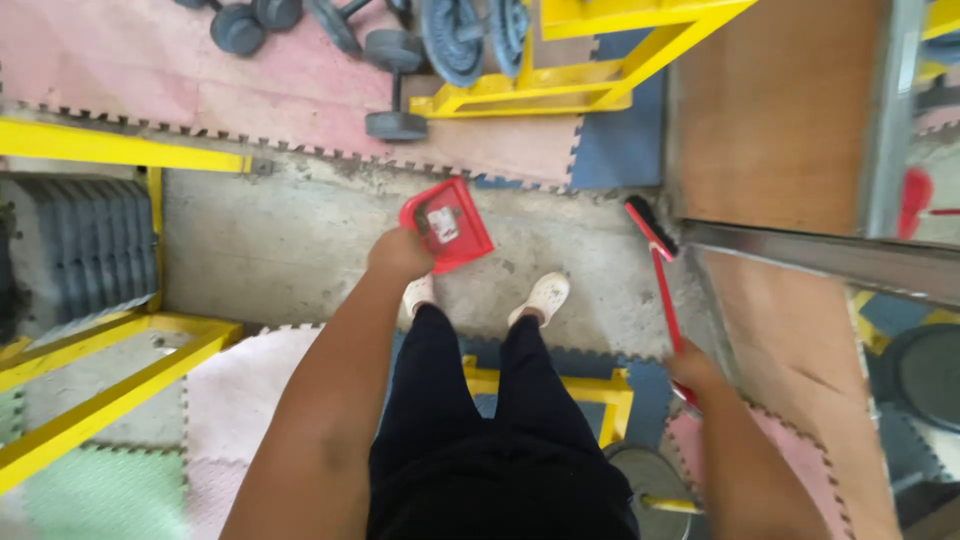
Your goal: Sweeping the gym floor using a broom and a dustpan.
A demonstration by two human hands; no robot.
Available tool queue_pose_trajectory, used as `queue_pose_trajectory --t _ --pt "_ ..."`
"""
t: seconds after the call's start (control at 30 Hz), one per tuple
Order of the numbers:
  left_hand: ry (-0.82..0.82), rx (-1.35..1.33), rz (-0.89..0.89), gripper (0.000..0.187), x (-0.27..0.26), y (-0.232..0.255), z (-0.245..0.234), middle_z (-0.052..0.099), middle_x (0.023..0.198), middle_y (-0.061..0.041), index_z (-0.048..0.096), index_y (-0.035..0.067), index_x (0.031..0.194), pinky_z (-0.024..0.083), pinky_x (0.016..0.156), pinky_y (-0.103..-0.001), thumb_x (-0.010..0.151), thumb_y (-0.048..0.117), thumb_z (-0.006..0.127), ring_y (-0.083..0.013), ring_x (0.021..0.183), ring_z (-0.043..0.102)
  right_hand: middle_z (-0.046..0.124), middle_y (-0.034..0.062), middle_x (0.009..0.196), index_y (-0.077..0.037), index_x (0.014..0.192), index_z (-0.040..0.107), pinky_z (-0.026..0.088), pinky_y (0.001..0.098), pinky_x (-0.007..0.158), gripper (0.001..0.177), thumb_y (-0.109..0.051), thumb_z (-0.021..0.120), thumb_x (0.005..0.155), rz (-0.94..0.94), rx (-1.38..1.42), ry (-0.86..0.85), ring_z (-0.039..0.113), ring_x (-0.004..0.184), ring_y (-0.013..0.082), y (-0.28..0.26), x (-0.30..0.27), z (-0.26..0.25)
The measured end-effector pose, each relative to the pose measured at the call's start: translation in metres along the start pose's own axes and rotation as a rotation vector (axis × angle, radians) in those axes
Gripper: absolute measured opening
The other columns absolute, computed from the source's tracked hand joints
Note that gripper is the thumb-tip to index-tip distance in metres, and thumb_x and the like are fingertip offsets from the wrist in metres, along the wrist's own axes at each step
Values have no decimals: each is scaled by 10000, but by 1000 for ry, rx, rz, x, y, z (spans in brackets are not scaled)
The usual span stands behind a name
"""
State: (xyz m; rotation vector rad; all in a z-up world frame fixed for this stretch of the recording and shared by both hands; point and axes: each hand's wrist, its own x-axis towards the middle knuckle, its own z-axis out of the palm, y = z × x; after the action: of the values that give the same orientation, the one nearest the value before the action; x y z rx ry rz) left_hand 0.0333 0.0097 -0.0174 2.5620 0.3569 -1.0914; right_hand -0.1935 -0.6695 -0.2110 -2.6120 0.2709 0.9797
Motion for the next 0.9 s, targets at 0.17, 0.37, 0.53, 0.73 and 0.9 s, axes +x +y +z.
queue_pose_trajectory --t 0.17,0.37,0.53,0.73,0.9 --pt "-9 -21 26 348 19 -5 -24 731 1148 -191 778 110 1067 555 942 -472 785 278 662 -354 1102 698 740 224 943 -7 983 724 603 511 757 261 -222 692 839 306 17 -212 737 864 376 -264 -2 63" --pt "-34 -8 97 341 24 1 -82 730 1146 -201 779 73 1056 566 921 -457 789 262 682 -361 1086 703 684 324 1118 -84 1550 263 526 533 935 770 -179 587 859 237 11 -337 679 1046 474 -408 -111 35" --pt "-61 7 137 335 24 -24 -87 723 1151 -214 784 70 1052 552 932 -485 894 328 641 -382 1100 687 684 292 1187 -299 1586 307 538 508 954 803 -183 572 837 157 135 -273 681 1098 449 -386 -171 -1" --pt "-64 21 120 336 19 -43 -58 723 1147 -215 756 44 1091 554 936 -473 776 144 696 -365 1105 695 706 269 1182 -316 1617 279 553 502 953 758 -265 577 922 505 -13 -256 703 1096 432 -308 -144 -2" --pt "-131 42 67 333 2 -39 -72 718 1182 -199 764 60 1104 558 950 -456 799 173 697 -357 1131 691 772 131 1010 -204 1064 717 596 388 881 266 -314 663 828 -339 -852 -258 729 1013 307 -107 2 146"
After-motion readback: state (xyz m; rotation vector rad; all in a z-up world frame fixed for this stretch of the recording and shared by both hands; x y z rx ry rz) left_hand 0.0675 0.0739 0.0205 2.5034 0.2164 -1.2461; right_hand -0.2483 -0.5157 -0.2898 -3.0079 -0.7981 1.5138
